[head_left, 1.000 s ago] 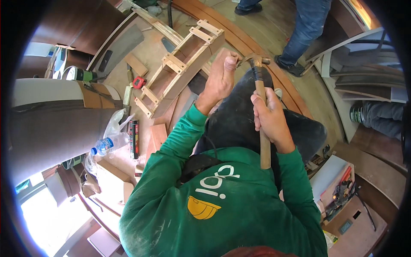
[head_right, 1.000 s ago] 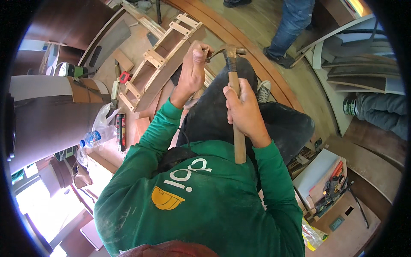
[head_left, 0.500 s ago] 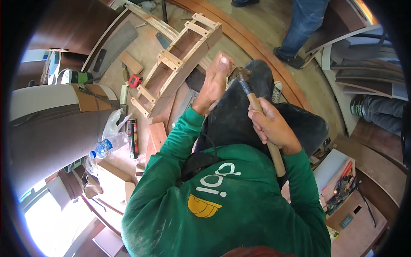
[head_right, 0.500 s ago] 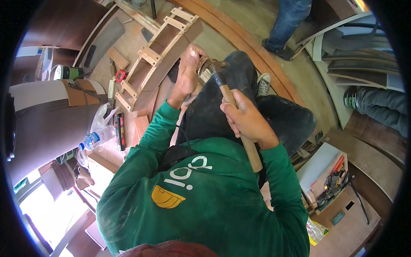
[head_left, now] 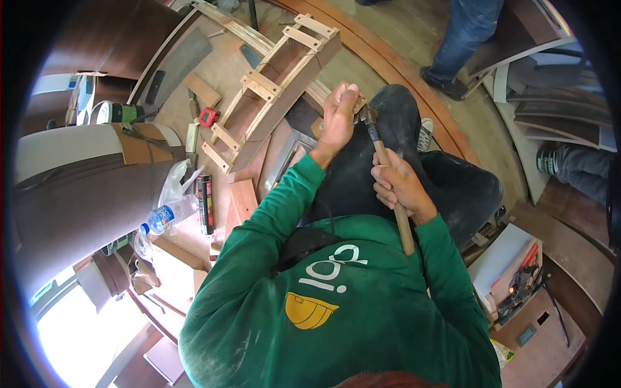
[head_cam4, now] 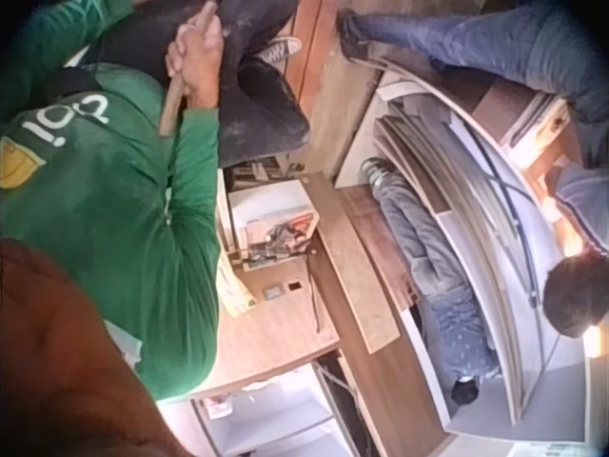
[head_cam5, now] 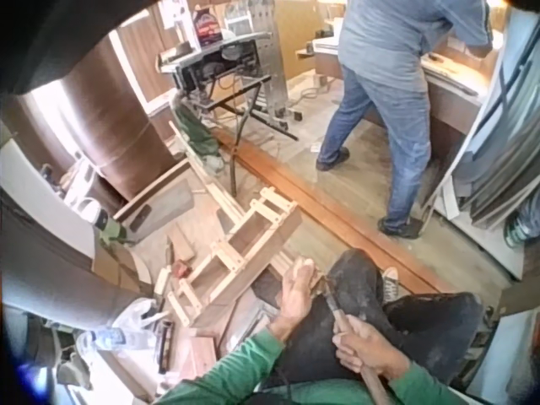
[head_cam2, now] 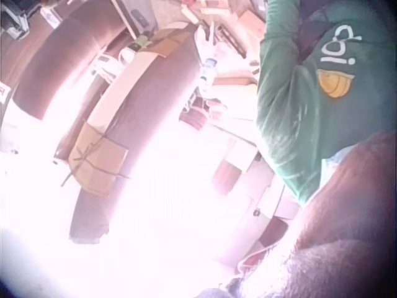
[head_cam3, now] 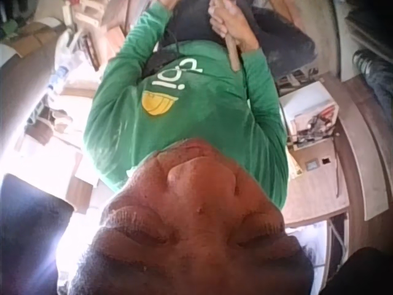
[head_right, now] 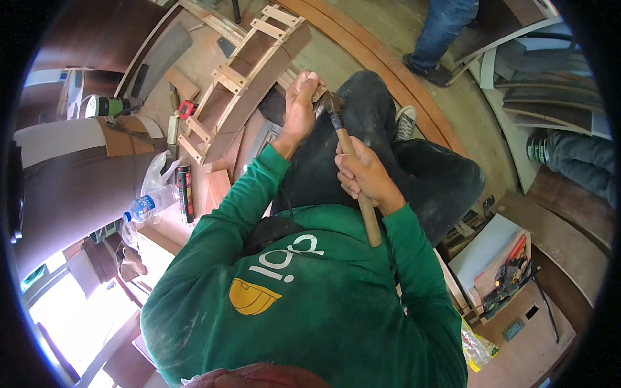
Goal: The person measures and marks wood pieces using a square and pencil, then fits them into a wooden frame, securing one with a hammer.
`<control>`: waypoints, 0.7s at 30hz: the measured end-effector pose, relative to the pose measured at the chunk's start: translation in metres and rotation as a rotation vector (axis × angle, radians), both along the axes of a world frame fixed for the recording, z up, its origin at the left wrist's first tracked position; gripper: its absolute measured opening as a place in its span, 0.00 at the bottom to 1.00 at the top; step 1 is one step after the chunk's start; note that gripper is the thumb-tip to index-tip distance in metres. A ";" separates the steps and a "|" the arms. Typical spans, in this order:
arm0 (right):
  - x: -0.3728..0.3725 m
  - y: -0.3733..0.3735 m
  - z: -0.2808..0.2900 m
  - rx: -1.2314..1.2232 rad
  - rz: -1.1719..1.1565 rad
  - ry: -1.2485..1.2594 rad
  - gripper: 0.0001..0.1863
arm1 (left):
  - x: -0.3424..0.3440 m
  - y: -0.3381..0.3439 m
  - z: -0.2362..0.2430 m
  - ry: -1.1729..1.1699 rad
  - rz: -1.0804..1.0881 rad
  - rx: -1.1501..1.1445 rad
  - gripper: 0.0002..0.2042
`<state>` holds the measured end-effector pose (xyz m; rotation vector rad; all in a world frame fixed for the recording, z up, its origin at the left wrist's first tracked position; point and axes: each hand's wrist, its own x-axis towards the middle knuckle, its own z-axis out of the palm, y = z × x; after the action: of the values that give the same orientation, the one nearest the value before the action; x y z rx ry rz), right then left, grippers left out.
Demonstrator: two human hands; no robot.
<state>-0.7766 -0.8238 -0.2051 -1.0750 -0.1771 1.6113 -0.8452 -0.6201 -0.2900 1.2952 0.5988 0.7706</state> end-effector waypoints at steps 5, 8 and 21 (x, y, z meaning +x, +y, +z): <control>0.001 0.004 0.012 0.066 0.199 -0.084 0.11 | -0.007 -0.001 -0.041 -0.120 0.071 -0.597 0.24; -0.001 0.004 0.024 0.048 0.233 -0.344 0.15 | -0.019 0.002 -0.020 -0.188 0.071 -0.477 0.31; 0.045 0.021 0.026 0.049 0.110 -0.547 0.19 | -0.069 0.025 -0.021 0.505 -0.050 0.223 0.29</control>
<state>-0.7321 -0.8031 -0.1788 -1.4691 -0.6442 1.3658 -0.9141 -0.5950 -0.3111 1.7235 0.8956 0.4745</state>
